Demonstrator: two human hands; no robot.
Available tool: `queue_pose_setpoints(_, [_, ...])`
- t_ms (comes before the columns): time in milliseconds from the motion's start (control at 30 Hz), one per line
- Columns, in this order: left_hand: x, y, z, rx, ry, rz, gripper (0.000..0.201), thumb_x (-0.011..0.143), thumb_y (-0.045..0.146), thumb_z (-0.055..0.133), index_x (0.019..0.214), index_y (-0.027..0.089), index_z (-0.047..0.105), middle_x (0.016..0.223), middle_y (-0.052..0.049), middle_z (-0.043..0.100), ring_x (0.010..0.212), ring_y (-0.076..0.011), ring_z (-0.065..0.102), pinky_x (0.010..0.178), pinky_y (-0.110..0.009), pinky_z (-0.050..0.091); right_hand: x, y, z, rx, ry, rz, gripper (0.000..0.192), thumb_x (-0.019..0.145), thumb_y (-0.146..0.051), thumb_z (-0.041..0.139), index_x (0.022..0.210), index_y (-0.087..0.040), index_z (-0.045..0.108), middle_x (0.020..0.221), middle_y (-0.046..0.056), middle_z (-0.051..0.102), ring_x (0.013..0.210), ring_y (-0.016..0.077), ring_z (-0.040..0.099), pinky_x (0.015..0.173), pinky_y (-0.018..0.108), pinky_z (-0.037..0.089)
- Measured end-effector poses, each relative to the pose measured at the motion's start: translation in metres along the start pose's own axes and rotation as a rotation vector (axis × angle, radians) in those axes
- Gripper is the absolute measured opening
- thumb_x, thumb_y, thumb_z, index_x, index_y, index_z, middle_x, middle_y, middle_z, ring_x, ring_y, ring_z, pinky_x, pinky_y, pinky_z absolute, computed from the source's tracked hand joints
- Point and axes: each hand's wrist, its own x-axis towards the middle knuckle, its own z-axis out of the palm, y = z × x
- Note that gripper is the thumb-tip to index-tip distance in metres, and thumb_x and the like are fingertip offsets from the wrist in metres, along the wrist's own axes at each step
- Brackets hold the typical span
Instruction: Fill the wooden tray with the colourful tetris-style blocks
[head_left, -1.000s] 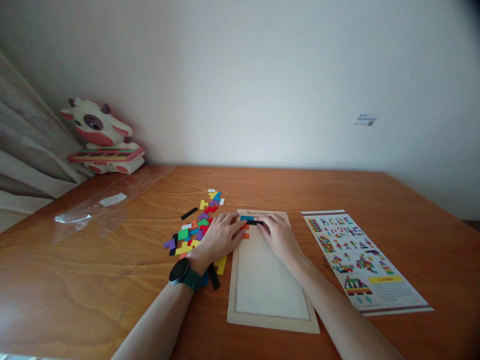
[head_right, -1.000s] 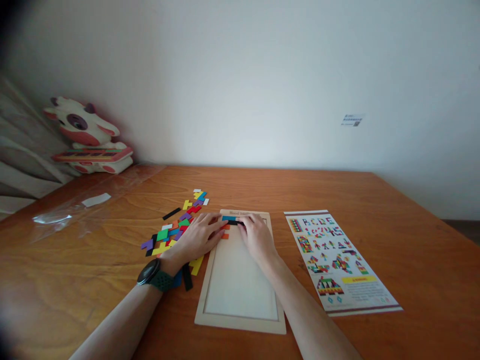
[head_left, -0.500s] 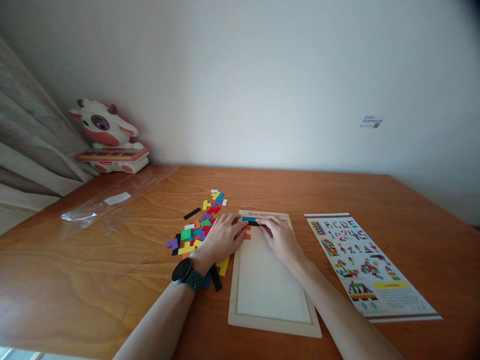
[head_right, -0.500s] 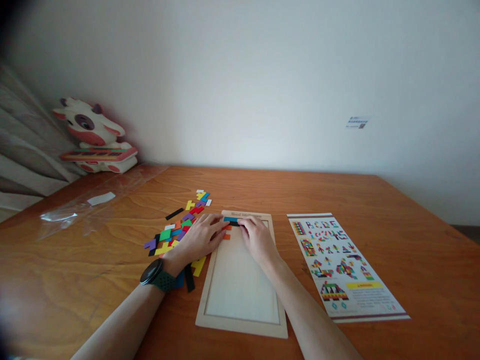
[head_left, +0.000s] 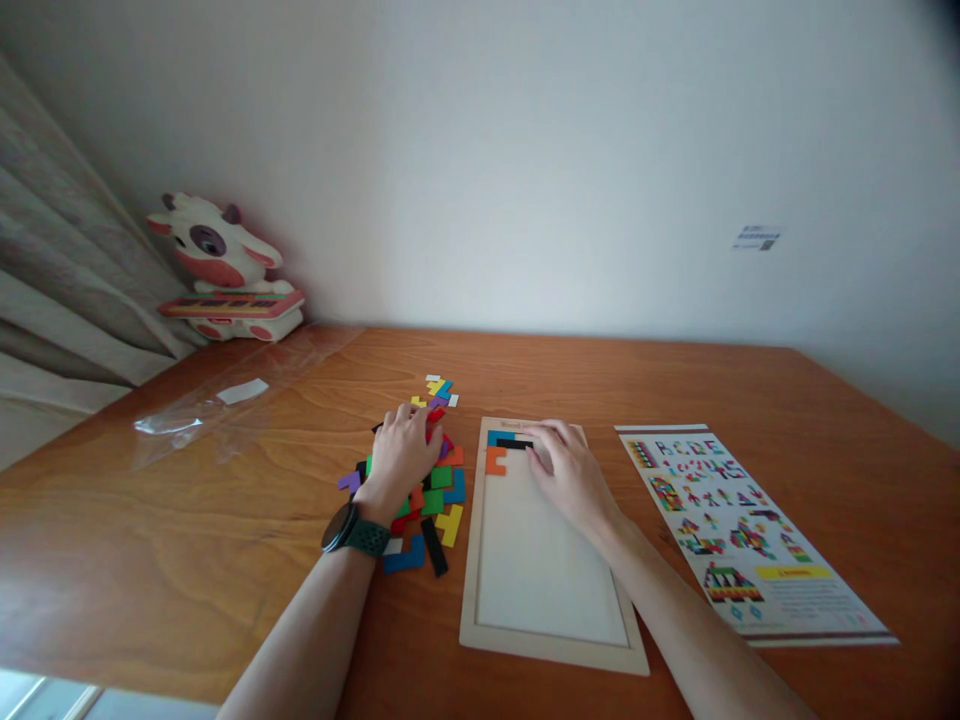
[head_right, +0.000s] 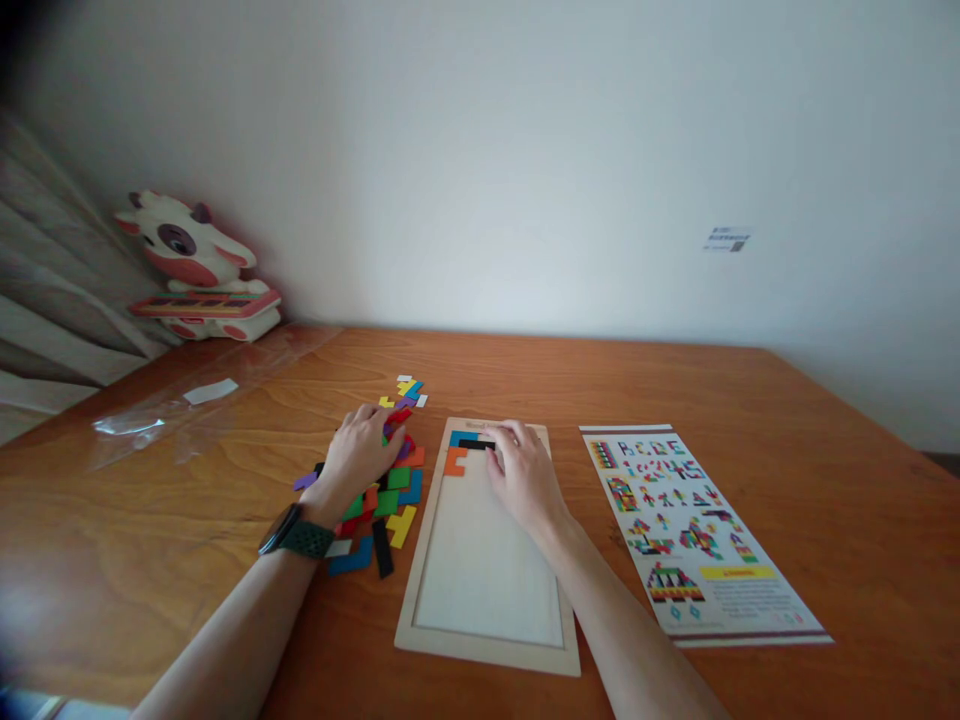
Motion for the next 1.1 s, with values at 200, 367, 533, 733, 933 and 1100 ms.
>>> queue_pose_setpoints(200, [0.006,-0.019,0.003,-0.042,-0.022,-0.030,0.036,0.094,0.035,0.056,0.123,0.018,0.068,0.118,-0.011,0.071,0.111,-0.0288,0.064,0.099,-0.039,0.050,0.001,-0.003,-0.002,0.037,0.009,-0.002,0.028,0.090,-0.010,0.055,0.114,-0.023,0.061,0.111,0.009,0.065,0.104,0.0275,0.063,0.090,0.045,0.053])
queue_pose_setpoints(367, [0.007,-0.014,0.001,-0.089,-0.044,0.028,0.038,0.095,0.027,0.055,0.131,0.023,0.065,0.122,-0.007,0.073,0.114,-0.0268,0.065,0.100,-0.036,0.049,0.001,-0.003,-0.001,0.049,0.022,0.005,0.026,0.090,-0.011,0.056,0.113,-0.022,0.062,0.110,0.009,0.066,0.102,0.0273,0.064,0.090,0.045,0.053])
queue_pose_setpoints(533, [0.009,-0.014,-0.002,-0.143,-0.070,0.003,0.035,0.093,0.025,0.059,0.127,0.023,0.068,0.121,-0.006,0.074,0.113,-0.0246,0.067,0.097,-0.032,0.051,0.001,0.000,0.000,0.083,0.041,0.042,0.024,0.091,-0.014,0.057,0.112,-0.022,0.061,0.108,0.009,0.065,0.103,0.0271,0.063,0.091,0.044,0.053])
queue_pose_setpoints(733, [0.010,-0.018,0.005,-0.118,-0.038,0.054,0.035,0.095,0.022,0.053,0.126,0.024,0.068,0.118,-0.007,0.074,0.111,-0.0243,0.068,0.095,-0.033,0.052,0.001,0.003,0.001,0.110,0.072,0.075,0.021,0.091,-0.017,0.055,0.111,-0.022,0.061,0.107,0.009,0.065,0.103,0.0271,0.063,0.091,0.045,0.054])
queue_pose_setpoints(933, [0.010,-0.022,0.012,-0.130,0.023,0.135,0.032,0.096,0.025,0.050,0.122,0.020,0.068,0.112,-0.009,0.074,0.107,-0.0254,0.068,0.096,-0.036,0.052,0.000,0.004,0.002,0.123,0.078,0.083,0.020,0.092,-0.018,0.055,0.111,-0.022,0.060,0.107,0.009,0.065,0.102,0.0267,0.063,0.090,0.045,0.054])
queue_pose_setpoints(1100, [0.010,-0.026,0.011,-0.114,0.076,0.070,0.032,0.096,0.022,0.045,0.117,0.019,0.069,0.109,-0.011,0.072,0.104,-0.0251,0.068,0.093,-0.036,0.053,0.000,0.005,0.002,0.128,0.069,0.112,0.021,0.091,-0.019,0.056,0.112,-0.022,0.060,0.108,0.009,0.065,0.101,0.0272,0.063,0.088,0.045,0.054])
